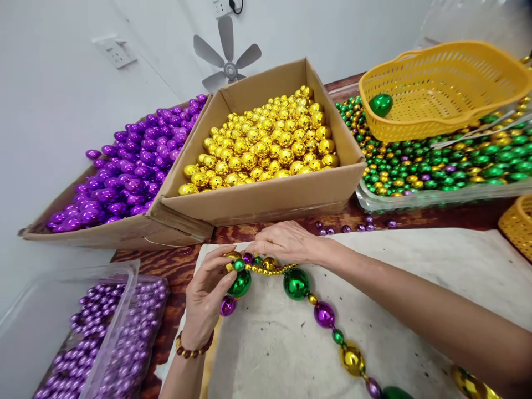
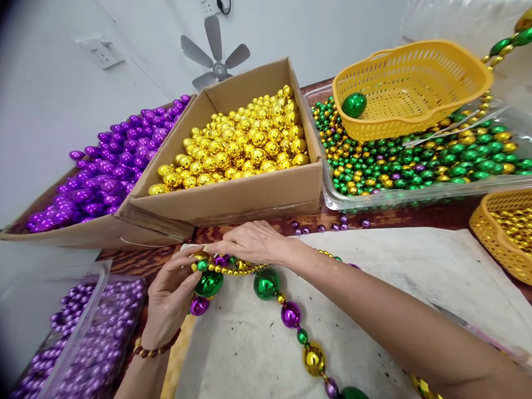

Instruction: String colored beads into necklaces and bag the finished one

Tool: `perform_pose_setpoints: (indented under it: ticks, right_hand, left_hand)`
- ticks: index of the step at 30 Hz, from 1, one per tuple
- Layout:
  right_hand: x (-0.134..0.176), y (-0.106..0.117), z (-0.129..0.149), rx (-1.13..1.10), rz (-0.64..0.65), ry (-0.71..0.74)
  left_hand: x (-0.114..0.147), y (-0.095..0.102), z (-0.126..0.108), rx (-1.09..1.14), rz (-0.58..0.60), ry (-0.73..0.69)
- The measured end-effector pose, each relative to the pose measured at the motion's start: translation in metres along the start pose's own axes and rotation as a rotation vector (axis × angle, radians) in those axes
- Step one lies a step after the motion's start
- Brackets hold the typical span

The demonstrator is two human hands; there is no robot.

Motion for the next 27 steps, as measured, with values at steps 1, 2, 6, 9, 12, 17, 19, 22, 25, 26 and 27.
perform_pose_setpoints:
  ticks: [1,2,6,9,12,17,19,22,25,26,27]
  right_hand:
    - [0.0,0.0,0.002,-0.009,-0.003,0.002]
    - [0.0,0.0,0.003,-0.014,-0.009,0.006]
    - [-0.004,0.003,0.011,-0.004,-0.04,0.045]
    - [-0.008,0.005,0.015,0.032,-0.046,0.075]
    - [-0.012,0.005,0.015,0.128,-0.042,0.09]
    - [-0.017,0.004,0.011,0.202,-0.037,0.08]
    - [-0.017,0.004,0.01,0.21,-0.032,0.077]
    - [-0.017,0.003,0.01,0.221,-0.02,0.07]
    - [-0.018,0.002,0.009,0.235,-0.011,0.06]
    - [-0.018,0.002,0.009,0.24,-0.008,0.058]
    - [-0.019,0.002,0.009,0.245,-0.007,0.056]
  left_hand:
    - [0.001,0.0,-0.001,-0.005,-0.001,-0.003]
    - [0.002,0.001,-0.001,-0.01,-0.001,-0.002]
    - [0.002,0.0,0.001,-0.014,-0.003,0.004]
    - [-0.001,-0.001,0.005,-0.012,-0.019,0.018]
    - [-0.005,-0.002,0.011,-0.007,-0.033,0.057]
    - [-0.009,0.0,0.018,0.011,-0.055,0.071]
    - [-0.01,0.0,0.02,0.006,-0.058,0.076]
    - [-0.01,-0.001,0.023,-0.005,-0.049,0.089]
    - [-0.011,-0.001,0.025,-0.004,-0.05,0.097]
    - [-0.011,0.0,0.026,-0.001,-0.051,0.101]
    - [-0.011,0.0,0.026,0.001,-0.051,0.106]
Point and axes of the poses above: each hand's wrist, its own x-axis away from the middle knuckle, its own y-axis out of the back of the hand, z = x × y, the point moved 10 cm from there along -x, towards the middle knuckle, and after that the axes turned 7 degrees about y, right-handed, at the moved point
